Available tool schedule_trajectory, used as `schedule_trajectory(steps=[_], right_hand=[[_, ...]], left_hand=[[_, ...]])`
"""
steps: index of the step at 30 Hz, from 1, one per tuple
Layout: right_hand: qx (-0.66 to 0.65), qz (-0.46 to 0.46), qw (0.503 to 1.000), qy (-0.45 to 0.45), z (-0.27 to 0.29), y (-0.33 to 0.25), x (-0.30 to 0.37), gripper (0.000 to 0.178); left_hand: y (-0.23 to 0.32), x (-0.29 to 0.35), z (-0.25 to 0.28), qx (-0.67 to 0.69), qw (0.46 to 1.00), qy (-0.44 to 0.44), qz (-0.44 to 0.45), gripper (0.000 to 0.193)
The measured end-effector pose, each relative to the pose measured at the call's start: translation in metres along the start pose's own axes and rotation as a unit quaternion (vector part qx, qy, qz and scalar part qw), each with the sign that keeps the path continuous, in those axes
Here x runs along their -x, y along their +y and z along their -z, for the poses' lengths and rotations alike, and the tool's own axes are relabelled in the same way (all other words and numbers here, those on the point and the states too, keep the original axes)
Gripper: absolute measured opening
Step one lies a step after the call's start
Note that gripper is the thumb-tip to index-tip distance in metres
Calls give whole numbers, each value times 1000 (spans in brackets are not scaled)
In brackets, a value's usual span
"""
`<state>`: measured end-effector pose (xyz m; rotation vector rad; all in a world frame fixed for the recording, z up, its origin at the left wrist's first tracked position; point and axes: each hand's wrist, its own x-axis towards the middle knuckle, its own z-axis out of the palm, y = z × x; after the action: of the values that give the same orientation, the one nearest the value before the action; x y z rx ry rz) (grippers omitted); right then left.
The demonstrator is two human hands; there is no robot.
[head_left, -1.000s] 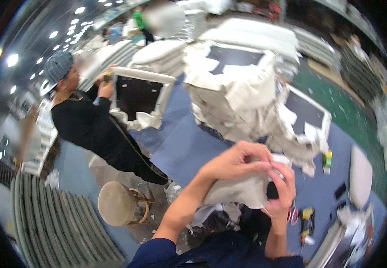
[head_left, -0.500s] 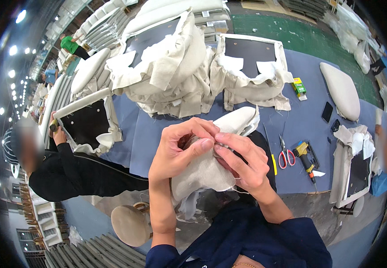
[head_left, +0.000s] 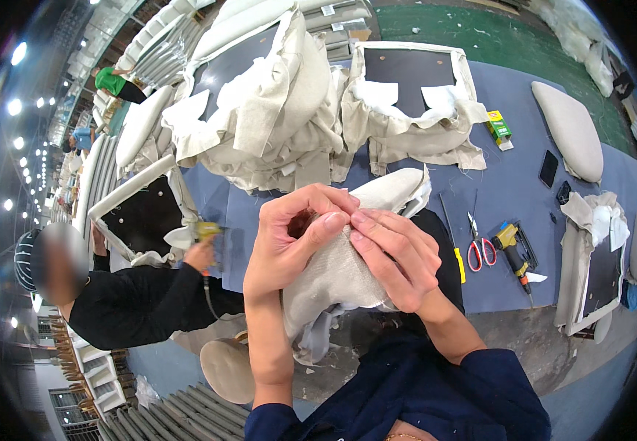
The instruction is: The person trims excess fabric from foam cushions using scissors and secures the fabric to the cushion frame with a staple gun. They repeat this process on multiple cushions, adjusting the fabric and removing excess material as needed.
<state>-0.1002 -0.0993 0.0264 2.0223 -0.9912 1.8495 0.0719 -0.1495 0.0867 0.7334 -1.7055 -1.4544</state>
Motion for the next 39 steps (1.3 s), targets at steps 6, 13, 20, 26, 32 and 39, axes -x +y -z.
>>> schedule_trajectory(steps=[6, 13, 20, 26, 32, 39], right_hand=[[-28, -43, 999, 3, -7, 3, -6, 31], [-121, -124, 985, -18, -12, 7, -7, 31], [-132, -145, 981, -3, -24, 13, -2, 30], [-63, -91, 993, -45, -20, 4, -8, 29], [-108, -120, 985, -55, -22, 18, -13, 32], [-68, -282, 948, -127, 30, 54, 71, 23]], left_hand=[[-12, -4, 7, -5, 999, 10, -35, 10], [-11, -9, 21, 4, 999, -13, -42, 21], [-14, -12, 24, -49, 998, -4, -43, 39], [-12, -10, 26, -66, 997, 12, -35, 40], [-8, -18, 18, -88, 991, 103, -3, 50], [-4, -33, 33, -236, 969, 66, 10, 57]])
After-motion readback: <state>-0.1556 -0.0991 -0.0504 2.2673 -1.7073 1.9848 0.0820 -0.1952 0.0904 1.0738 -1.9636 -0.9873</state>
